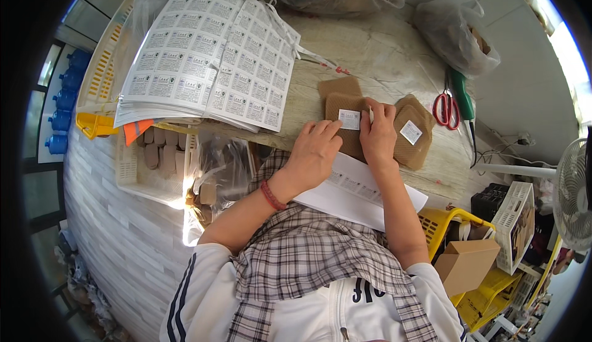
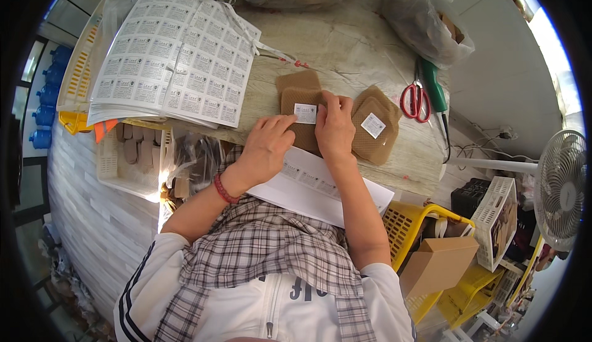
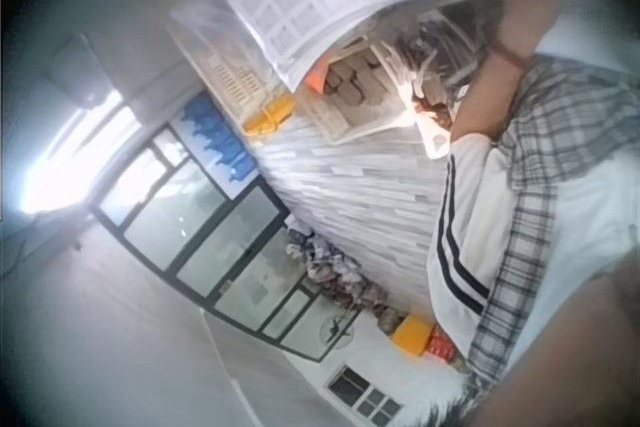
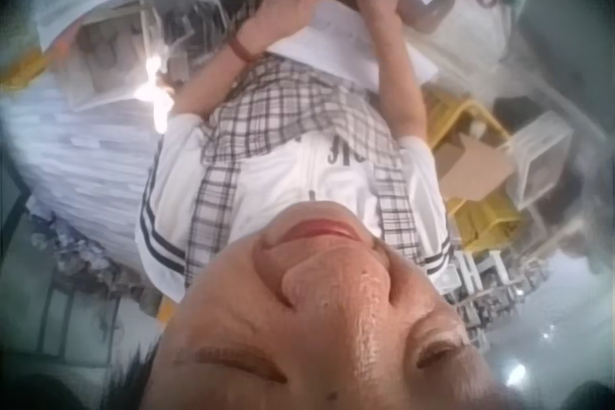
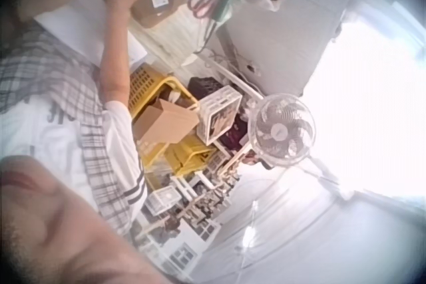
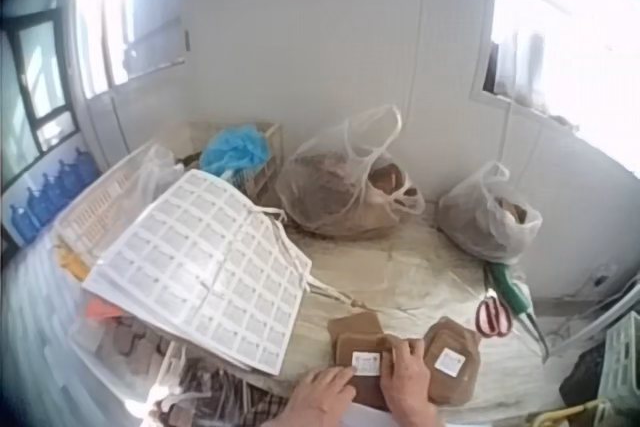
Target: The person repeatedly peels small labels from a sheet and affixes them to brown rectangular pads on a cluttered workbench. They handle the pads one at a time, placing some into a clear plastic bag and stacking others on the table.
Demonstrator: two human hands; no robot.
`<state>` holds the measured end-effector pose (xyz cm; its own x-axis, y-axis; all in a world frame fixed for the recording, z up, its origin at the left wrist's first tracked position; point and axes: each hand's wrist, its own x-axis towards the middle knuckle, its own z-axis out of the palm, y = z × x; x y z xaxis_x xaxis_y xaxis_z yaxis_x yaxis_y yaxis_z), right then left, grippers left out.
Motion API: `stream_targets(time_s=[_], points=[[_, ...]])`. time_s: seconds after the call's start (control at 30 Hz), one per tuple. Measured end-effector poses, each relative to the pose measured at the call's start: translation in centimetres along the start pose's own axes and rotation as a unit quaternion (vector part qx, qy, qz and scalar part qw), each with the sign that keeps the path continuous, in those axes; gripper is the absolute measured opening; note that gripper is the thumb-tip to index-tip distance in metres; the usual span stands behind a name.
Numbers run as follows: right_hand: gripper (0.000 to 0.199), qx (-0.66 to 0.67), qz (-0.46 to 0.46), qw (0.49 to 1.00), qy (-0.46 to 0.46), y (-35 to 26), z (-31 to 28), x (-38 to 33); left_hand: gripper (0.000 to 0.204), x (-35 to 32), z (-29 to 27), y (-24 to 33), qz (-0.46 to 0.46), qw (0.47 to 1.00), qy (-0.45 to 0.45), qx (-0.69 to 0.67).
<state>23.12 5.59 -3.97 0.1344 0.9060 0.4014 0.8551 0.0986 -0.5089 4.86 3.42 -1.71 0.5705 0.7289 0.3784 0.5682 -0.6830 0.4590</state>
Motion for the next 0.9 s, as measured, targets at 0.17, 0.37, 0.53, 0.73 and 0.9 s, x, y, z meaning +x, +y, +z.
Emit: stream_targets(time_s=[0.17, 0.37, 0.53, 0.73, 0.9], points=[[0.016, -0.009, 0.004, 1.0, 0.021, 0.0, 0.3, -0.2, 0.005, -0.3, 0.4, -0.4, -0.008, 0.999, -0.03, 0.01], [0.008, -0.002, 0.019, 0.999, 0.044, 0.0, 0.8, 0.1, 0.005, -0.2, 0.3, -0.6, 0.003, 0.999, -0.036, 0.002], [0.008, 0.045, -0.031, 0.996, 0.068, 0.6, 0.6, -0.2, 0.005, -0.5, 0.2, -0.5, 0.007, 1.0, -0.03, -0.003], [0.007, 0.112, 0.066, 0.991, 0.03, 0.1, -2.0, -0.5, 0.006, -1.3, 0.6, -0.6, 0.001, 1.0, -0.014, -0.021], [0.014, 0.059, 0.091, 0.979, 0.172, 3.0, -7.7, 0.7, 0.005, -1.9, 0.5, -1.2, 0.007, 0.999, -0.019, -0.042]])
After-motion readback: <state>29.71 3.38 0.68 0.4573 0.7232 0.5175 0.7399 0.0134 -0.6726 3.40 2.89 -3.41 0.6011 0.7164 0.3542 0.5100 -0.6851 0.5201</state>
